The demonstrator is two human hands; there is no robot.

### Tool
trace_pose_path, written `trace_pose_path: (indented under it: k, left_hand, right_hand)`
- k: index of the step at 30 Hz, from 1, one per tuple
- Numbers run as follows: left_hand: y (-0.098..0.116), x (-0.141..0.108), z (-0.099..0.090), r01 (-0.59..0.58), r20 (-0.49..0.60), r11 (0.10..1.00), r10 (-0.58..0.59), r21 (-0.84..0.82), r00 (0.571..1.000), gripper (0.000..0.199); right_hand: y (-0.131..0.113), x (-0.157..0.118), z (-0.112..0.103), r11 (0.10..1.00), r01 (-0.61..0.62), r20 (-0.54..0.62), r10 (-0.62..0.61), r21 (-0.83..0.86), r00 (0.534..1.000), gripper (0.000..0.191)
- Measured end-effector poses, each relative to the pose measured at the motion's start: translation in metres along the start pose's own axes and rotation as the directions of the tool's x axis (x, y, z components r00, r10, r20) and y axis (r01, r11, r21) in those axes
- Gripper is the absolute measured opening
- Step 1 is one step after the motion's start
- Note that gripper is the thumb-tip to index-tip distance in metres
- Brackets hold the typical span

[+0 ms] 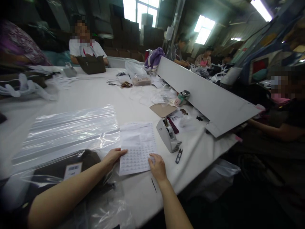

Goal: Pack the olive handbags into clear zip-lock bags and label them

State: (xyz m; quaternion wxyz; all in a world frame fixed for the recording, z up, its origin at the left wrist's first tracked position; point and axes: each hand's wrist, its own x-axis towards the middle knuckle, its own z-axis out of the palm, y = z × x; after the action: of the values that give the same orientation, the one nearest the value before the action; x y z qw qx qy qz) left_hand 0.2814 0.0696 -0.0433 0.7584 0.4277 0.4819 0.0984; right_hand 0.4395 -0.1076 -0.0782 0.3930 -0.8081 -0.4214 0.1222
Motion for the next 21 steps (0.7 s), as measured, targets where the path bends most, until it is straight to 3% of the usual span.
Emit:
trace_pose_path:
  k: [4, 7, 9, 12, 16, 18, 21]
  left_hand:
    - [0.012, -0.002, 0.010, -0.003, 0.195, 0.987, 0.035, -0.163, 0.980, 0.028]
    - [0.019, -0.001, 0.013, 0.111, 0.443, 0.934, 0.054, -0.340, 0.895, 0.041]
    - [0.021, 0.004, 0.013, 0.197, 0.544, 0.882, 0.077, -0.428, 0.836, 0.056]
    - [0.022, 0.018, 0.018, 0.271, 0.586, 0.864, 0.033, -0.423, 0.810, 0.060]
    - [0.022, 0.033, 0.029, 0.322, 0.569, 0.892, -0.092, -0.318, 0.817, 0.036]
    - [0.022, 0.035, 0.033, 0.332, 0.559, 0.898, -0.123, -0.290, 0.820, 0.032]
    - [0.021, 0.033, 0.037, 0.347, 0.582, 0.897, -0.133, -0.275, 0.803, 0.032]
  right_hand:
    - [-0.013, 0.043, 0.000, 0.993, 0.110, 0.080, -0.112, 0.029, 0.990, 0.026]
    - [-0.015, 0.072, 0.007, 0.986, 0.157, 0.152, -0.163, 0.050, 0.975, 0.031]
    - [-0.014, 0.085, 0.010, 0.984, 0.169, 0.189, -0.177, 0.058, 0.966, 0.030]
    - [-0.012, 0.094, 0.012, 0.983, 0.174, 0.232, -0.184, 0.062, 0.955, 0.028]
    - [-0.015, 0.091, 0.012, 0.984, 0.177, 0.229, -0.178, 0.023, 0.957, 0.023]
    - [-0.019, 0.086, 0.012, 0.993, 0.113, 0.175, -0.106, -0.033, 0.979, 0.018]
    - [-0.028, 0.076, 0.013, 0.992, -0.104, 0.135, 0.113, -0.070, 0.984, 0.024]
